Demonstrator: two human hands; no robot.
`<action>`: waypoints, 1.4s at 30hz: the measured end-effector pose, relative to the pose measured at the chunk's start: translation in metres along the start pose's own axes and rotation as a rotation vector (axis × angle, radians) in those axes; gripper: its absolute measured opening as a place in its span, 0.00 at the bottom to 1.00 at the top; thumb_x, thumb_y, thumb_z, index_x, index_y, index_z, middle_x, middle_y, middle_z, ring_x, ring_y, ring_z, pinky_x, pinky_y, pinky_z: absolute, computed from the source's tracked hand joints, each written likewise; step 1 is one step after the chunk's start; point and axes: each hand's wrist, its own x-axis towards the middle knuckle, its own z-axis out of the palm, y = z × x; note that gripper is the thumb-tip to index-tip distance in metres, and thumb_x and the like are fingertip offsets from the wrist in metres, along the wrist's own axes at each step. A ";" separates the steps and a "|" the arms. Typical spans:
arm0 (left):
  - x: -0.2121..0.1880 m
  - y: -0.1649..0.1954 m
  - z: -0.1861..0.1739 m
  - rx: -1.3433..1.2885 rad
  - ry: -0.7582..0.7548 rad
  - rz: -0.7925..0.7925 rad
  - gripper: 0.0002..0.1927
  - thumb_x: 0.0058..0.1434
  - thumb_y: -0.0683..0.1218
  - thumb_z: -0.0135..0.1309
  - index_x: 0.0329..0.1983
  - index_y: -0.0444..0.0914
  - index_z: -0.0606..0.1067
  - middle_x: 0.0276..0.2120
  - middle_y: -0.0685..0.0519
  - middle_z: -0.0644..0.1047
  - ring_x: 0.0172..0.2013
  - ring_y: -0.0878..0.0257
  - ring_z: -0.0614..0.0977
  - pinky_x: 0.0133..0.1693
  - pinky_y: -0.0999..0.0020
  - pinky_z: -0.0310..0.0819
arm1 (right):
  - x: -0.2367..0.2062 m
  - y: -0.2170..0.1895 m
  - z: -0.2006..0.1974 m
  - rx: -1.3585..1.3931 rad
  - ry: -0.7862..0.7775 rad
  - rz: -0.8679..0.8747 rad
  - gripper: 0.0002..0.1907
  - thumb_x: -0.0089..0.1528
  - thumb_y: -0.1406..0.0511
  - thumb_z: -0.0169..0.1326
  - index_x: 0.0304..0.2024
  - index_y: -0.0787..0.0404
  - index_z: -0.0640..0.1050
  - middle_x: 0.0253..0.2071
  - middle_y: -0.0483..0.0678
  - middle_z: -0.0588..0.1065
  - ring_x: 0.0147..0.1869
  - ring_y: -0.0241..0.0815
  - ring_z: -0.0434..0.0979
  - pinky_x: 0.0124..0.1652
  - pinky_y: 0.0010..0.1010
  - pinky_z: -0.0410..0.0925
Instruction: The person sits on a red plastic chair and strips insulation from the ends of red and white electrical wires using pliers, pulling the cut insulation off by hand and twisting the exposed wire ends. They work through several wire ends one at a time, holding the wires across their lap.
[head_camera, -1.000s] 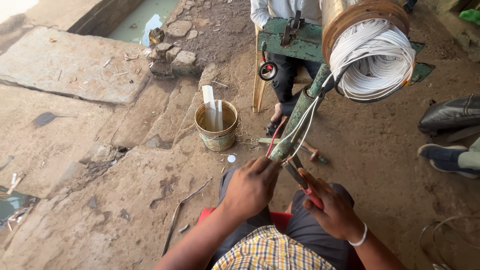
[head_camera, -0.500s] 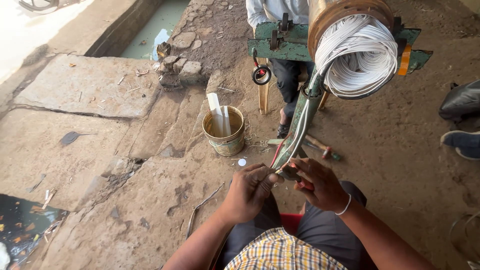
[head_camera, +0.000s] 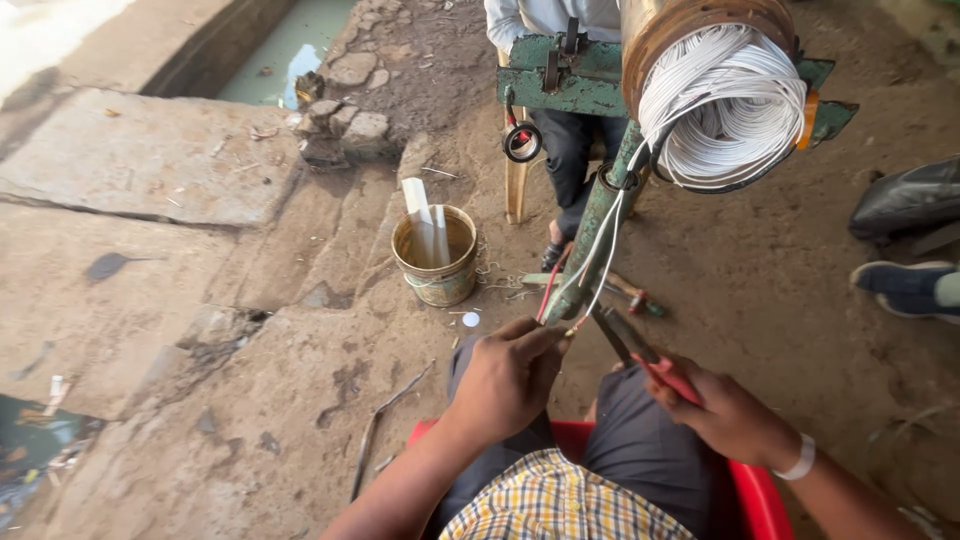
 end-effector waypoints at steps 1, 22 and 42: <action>-0.001 -0.001 0.003 0.043 0.021 0.006 0.08 0.63 0.40 0.56 0.44 0.35 0.80 0.34 0.43 0.79 0.30 0.45 0.82 0.32 0.55 0.75 | -0.011 -0.003 -0.008 0.078 -0.033 0.140 0.23 0.66 0.59 0.51 0.63 0.58 0.72 0.45 0.45 0.79 0.45 0.35 0.80 0.43 0.32 0.76; -0.014 -0.017 0.016 0.633 0.090 0.219 0.11 0.59 0.43 0.53 0.43 0.35 0.79 0.40 0.51 0.72 0.36 0.53 0.76 0.34 0.60 0.75 | 0.003 -0.221 -0.025 -0.359 -0.353 0.805 0.29 0.67 0.49 0.50 0.71 0.41 0.69 0.24 0.45 0.70 0.21 0.39 0.75 0.26 0.33 0.73; -0.008 -0.013 -0.003 0.257 0.116 0.107 0.08 0.66 0.45 0.53 0.39 0.35 0.76 0.34 0.44 0.76 0.36 0.44 0.80 0.35 0.51 0.75 | -0.005 -0.072 -0.012 0.133 -0.286 0.209 0.31 0.64 0.57 0.52 0.69 0.60 0.70 0.37 0.45 0.71 0.38 0.37 0.71 0.39 0.29 0.69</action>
